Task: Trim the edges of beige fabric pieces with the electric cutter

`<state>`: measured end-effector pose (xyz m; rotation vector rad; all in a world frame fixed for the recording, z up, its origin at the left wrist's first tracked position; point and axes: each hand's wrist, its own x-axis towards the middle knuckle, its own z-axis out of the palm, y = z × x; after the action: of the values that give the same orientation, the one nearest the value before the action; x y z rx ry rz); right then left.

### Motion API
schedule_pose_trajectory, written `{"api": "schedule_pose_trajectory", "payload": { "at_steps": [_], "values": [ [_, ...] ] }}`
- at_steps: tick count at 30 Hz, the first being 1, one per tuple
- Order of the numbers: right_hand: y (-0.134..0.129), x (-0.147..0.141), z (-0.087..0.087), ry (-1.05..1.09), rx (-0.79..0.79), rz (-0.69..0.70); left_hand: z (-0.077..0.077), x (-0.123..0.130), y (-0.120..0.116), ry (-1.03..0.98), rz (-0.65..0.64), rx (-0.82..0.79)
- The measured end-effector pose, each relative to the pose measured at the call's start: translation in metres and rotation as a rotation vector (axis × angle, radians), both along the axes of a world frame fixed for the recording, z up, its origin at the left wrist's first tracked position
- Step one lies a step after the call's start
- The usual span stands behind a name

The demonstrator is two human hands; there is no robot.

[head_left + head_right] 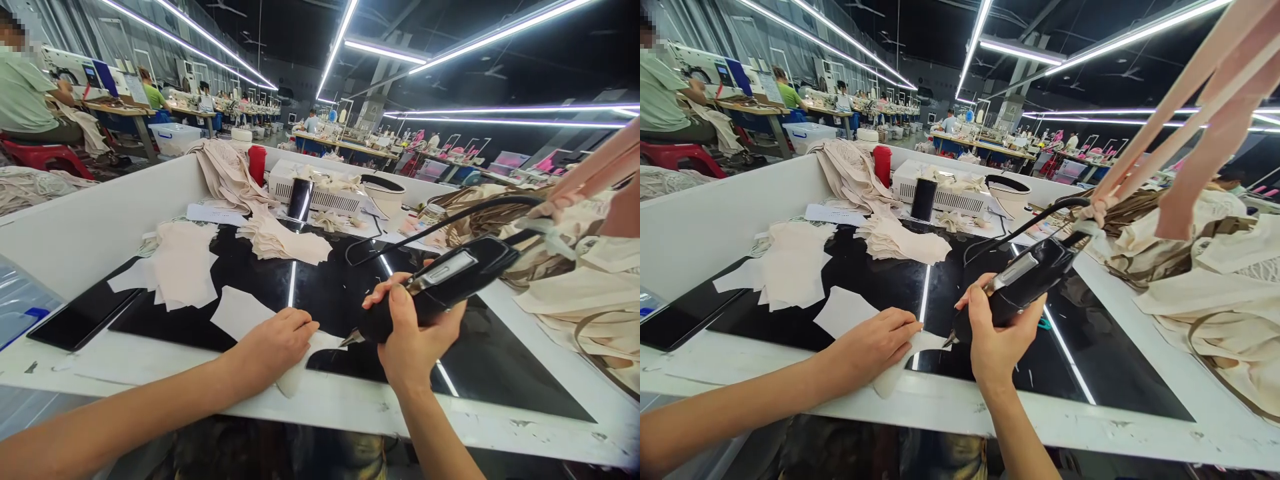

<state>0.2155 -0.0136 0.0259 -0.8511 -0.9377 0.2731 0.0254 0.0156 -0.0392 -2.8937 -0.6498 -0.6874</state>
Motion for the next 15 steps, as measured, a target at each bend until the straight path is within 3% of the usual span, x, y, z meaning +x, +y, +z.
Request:
{"api": "schedule_pose_trajectory", "payload": {
  "at_steps": [8,15],
  "values": [
    [-0.004,-0.004,0.0,-0.007,0.041,-0.017,-0.011,-0.003,-0.004,0.049,0.041,-0.089],
    [-0.009,-0.008,0.001,-0.013,0.018,-0.07,0.0,-0.009,-0.008,0.125,0.044,-0.084]
  ]
}}
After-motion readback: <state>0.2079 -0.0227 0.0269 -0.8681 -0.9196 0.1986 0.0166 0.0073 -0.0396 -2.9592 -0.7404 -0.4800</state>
